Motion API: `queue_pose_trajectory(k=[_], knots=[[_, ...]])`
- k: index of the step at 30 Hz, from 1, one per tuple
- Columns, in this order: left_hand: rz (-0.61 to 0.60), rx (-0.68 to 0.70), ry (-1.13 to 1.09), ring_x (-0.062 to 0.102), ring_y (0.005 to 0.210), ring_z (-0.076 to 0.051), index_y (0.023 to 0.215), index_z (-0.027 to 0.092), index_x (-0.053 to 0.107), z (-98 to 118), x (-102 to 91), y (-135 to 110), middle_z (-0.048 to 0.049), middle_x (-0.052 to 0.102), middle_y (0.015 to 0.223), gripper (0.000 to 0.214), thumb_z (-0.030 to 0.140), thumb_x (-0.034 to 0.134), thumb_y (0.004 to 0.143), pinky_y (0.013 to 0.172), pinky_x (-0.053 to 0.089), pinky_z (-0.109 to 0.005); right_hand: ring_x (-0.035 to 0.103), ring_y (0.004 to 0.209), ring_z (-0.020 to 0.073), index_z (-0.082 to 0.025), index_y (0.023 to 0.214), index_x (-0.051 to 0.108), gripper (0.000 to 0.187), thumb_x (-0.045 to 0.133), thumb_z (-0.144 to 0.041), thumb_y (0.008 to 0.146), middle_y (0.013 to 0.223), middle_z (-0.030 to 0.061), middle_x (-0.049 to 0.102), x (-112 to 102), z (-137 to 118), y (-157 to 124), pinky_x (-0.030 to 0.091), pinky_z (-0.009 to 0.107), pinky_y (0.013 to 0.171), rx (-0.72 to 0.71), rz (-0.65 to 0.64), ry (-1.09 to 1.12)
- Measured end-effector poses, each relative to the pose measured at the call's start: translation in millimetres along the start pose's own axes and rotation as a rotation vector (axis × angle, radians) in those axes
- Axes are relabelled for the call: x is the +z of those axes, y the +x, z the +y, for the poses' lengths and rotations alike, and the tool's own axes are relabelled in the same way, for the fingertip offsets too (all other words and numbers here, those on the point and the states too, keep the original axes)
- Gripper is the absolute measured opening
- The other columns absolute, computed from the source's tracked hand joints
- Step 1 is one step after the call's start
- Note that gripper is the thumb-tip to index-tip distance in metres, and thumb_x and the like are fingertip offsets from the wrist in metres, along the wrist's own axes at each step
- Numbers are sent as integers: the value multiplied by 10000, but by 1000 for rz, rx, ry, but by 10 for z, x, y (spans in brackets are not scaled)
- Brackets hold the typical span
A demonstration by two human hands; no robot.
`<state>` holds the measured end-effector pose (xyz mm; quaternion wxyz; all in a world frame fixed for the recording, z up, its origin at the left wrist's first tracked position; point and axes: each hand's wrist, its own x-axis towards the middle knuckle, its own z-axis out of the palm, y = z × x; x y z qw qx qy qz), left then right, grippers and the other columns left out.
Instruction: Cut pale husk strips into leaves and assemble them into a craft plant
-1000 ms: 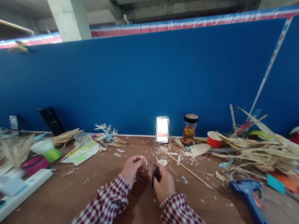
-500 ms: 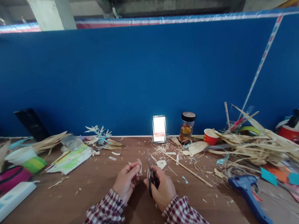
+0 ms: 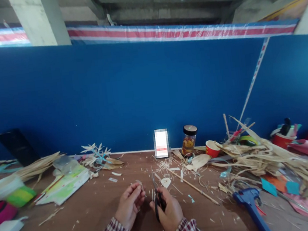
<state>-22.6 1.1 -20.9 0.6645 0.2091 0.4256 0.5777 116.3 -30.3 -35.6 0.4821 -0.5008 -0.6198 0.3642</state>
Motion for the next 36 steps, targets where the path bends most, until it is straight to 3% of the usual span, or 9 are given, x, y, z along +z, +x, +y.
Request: queue_pose_trajectory(k=[10,17,28,36], knots=[[-102,10,28,606,614,-102,703,148,635,-89,-59,74,-13,645,668,235,292,742,551,576,482,-178,623,668,191,-202,974,560,310,586,-301,682,715,32,653,-29,-4,65,494,273,616,27,50,-37],[-42,-16,-17,584,569,-87,709,158,644,-50,-59,60,3,628,645,281,272,777,489,554,479,-171,596,587,163,-202,956,539,283,567,-263,681,659,9,638,6,12,72,462,235,544,25,40,-42],[-40,-11,6,572,562,-82,706,169,643,-69,-64,81,0,624,653,257,255,773,502,539,476,-164,579,598,151,-195,934,527,247,545,-219,688,657,-6,618,-11,-118,74,446,226,569,59,7,-107],[-49,7,-2,553,529,-64,701,131,624,-30,0,19,17,605,605,295,272,776,491,512,447,-156,584,631,144,-202,963,530,258,553,-240,709,697,-4,624,-14,-61,46,449,221,581,44,5,-87]])
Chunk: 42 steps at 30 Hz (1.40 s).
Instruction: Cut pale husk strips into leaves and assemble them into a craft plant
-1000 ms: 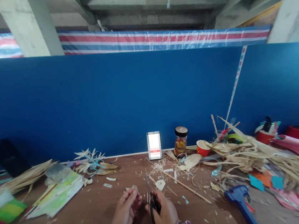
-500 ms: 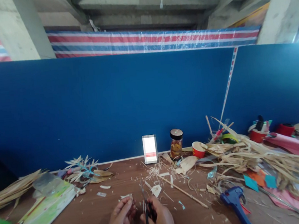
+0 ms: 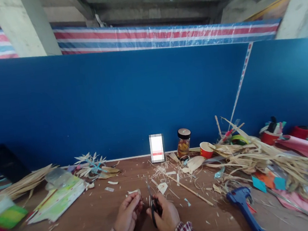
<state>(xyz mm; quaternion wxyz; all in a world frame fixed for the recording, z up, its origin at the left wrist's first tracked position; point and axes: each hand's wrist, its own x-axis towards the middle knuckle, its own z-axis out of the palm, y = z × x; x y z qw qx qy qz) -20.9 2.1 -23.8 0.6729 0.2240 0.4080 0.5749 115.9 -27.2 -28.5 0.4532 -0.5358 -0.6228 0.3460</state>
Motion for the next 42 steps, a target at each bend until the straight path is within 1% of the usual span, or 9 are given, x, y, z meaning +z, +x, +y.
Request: queue_pose_trajectory(k=[13,16,20,24,27,31,35,38,42], knots=[[-20,31,39,542,519,-61,701,125,601,-9,3,6,21,604,589,329,309,769,487,502,425,-159,601,662,159,-203,998,508,273,539,-253,732,740,6,640,6,20,-9,469,251,610,-31,-6,-9],[-34,46,45,538,513,-60,697,125,598,-30,-13,30,26,597,578,311,306,760,503,498,415,-160,616,711,165,-198,1013,495,275,527,-257,746,786,19,649,14,47,5,483,264,655,-39,-37,-1],[-45,68,54,529,494,-56,699,131,590,-81,-22,48,39,576,556,307,327,743,519,491,404,-164,626,806,191,-178,1032,484,316,533,-303,747,902,65,655,6,118,7,498,295,719,-27,-59,0],[-3,86,53,538,489,-77,681,123,601,-118,-25,77,32,572,536,302,325,741,506,493,414,-193,608,910,228,-183,1054,464,376,541,-370,738,953,87,646,-22,195,37,486,345,802,-5,-99,-59],[13,86,60,550,495,-86,683,116,610,-131,-28,96,15,591,552,290,317,733,514,500,419,-206,606,918,253,-194,1044,465,403,552,-408,714,958,94,646,-38,211,65,492,386,804,-5,-130,-103],[13,88,64,546,479,-82,685,118,617,-145,-16,86,15,597,547,273,295,730,511,504,421,-211,614,891,278,-205,1002,489,436,586,-438,646,936,100,658,-56,209,66,501,413,783,20,-125,-128],[27,90,78,532,453,-80,675,113,625,-115,-6,82,10,590,515,252,285,723,519,476,404,-208,600,918,296,-199,1024,485,498,589,-452,608,940,104,653,-52,268,95,471,445,819,55,-119,-178],[29,84,99,526,449,-85,663,108,628,-51,25,29,2,595,522,252,279,729,509,474,406,-218,597,925,284,-192,1035,476,495,590,-440,621,976,109,639,-52,251,80,476,423,817,53,-111,-170],[-16,78,83,510,462,-64,636,117,614,0,57,-68,29,575,505,231,267,735,510,485,399,-188,607,893,234,-195,1028,483,373,537,-389,715,954,83,641,-47,102,-15,487,358,790,-8,-102,-145]])
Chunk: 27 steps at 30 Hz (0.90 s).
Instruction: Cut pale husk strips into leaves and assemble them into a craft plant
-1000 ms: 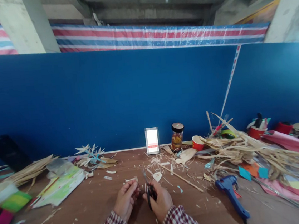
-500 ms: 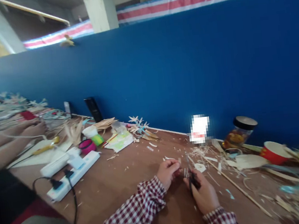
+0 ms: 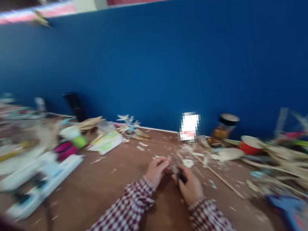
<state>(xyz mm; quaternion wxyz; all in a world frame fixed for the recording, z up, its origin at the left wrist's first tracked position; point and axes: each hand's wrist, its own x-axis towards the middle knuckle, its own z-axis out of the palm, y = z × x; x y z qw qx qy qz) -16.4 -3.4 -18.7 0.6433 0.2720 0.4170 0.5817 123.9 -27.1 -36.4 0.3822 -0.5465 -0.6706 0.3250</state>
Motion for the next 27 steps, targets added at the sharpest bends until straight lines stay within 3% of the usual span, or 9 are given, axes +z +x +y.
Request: queue_pose_trajectory(k=[7,27], knots=[[-42,-32,-21,520,498,-49,698,139,598,-36,-45,70,41,592,578,248,273,727,533,505,407,-160,613,691,162,-206,1017,487,302,544,-303,736,758,8,644,41,-50,10,480,271,640,-19,49,45],[-10,53,17,451,424,-32,708,128,605,-36,-29,38,26,584,570,253,304,713,561,421,357,-146,594,671,156,-212,992,491,274,551,-287,735,746,-2,623,16,-8,-6,463,246,600,-46,-11,72]])
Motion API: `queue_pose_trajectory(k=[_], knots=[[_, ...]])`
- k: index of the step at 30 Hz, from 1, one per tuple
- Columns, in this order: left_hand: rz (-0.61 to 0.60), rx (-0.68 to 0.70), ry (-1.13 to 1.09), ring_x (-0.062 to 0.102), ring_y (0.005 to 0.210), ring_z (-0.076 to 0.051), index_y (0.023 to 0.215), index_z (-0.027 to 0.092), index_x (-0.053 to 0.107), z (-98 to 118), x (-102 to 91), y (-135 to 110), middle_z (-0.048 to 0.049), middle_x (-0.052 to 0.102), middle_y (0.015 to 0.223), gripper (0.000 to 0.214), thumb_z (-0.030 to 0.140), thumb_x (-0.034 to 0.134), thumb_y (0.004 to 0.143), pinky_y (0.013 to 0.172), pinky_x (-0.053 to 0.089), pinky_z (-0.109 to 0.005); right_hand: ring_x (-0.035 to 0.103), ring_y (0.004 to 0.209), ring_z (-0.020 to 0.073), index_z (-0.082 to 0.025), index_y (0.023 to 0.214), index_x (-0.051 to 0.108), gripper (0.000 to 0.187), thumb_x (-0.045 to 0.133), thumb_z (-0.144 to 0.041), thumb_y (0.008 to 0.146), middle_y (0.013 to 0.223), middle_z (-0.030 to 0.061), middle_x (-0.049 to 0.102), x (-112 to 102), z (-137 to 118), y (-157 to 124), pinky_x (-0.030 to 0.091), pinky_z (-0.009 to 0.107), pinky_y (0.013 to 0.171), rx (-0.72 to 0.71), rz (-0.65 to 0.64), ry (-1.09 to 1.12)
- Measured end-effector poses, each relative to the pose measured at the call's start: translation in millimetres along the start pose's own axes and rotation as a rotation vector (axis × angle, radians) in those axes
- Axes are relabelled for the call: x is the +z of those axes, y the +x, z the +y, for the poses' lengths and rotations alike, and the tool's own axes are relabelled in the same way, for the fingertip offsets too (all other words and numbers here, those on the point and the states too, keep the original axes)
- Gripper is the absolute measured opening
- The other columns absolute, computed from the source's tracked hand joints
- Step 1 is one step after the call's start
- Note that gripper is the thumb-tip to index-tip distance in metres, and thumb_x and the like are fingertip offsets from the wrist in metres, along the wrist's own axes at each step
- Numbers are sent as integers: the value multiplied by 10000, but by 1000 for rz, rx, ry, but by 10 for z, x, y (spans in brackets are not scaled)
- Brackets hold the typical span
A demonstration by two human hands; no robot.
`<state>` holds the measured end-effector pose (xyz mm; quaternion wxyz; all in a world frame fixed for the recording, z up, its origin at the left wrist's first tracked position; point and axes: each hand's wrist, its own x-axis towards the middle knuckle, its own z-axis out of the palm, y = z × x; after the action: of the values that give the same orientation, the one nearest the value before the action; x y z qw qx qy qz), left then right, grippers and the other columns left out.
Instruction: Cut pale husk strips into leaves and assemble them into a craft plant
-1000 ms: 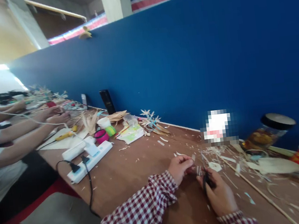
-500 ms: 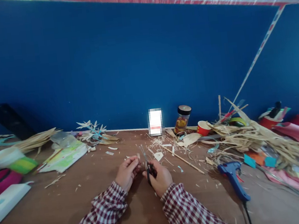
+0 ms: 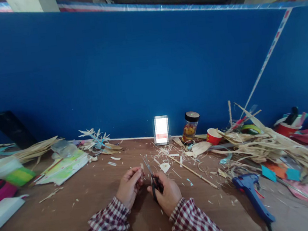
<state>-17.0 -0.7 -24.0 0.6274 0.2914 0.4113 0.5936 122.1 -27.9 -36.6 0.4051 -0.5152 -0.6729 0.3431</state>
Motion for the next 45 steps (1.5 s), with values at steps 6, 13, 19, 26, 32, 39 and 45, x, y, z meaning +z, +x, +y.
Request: queue_pose_trajectory(k=[6,13,19,26,32,39,45], knots=[[20,-3,63,453,406,-30,754,135,619,-15,-1,-9,22,607,591,291,312,722,547,400,354,-144,594,669,155,-214,980,507,270,557,-290,726,737,-4,624,-11,-32,-12,464,252,614,-19,22,-2],[30,-30,8,478,412,-30,780,136,613,9,8,-19,25,613,582,306,295,728,545,403,374,-132,582,639,145,-229,995,507,294,570,-324,723,724,-13,622,-18,-39,-33,443,240,591,-19,27,-102],[3,14,15,393,355,0,722,120,600,6,0,-13,26,595,564,267,320,702,577,341,287,-116,566,602,146,-237,976,516,279,564,-351,726,688,-16,610,-29,-73,-43,426,238,568,-29,27,-196],[30,3,-36,383,342,9,745,125,606,54,12,-21,0,639,643,275,297,717,562,328,293,-116,570,598,145,-243,941,527,245,564,-346,721,675,-26,611,-28,-74,-42,420,231,559,-34,21,-182],[96,-84,-84,572,497,-63,854,132,600,79,22,-14,-48,670,715,259,166,697,616,435,459,-140,576,616,149,-240,956,519,258,568,-334,720,695,-22,619,-24,-47,-37,423,234,568,-25,9,-175],[74,-88,-97,584,499,-71,773,131,599,82,5,-17,-38,667,690,145,169,670,652,429,470,-143,571,595,141,-230,948,527,247,563,-323,721,675,-24,616,-28,-80,-37,417,229,561,-29,16,-157],[59,-92,-85,548,452,-48,766,119,599,78,-2,-26,-25,650,663,142,185,665,657,402,448,-126,564,590,145,-234,941,521,245,566,-335,722,670,-25,612,-15,-72,-39,404,229,553,-18,13,-206]])
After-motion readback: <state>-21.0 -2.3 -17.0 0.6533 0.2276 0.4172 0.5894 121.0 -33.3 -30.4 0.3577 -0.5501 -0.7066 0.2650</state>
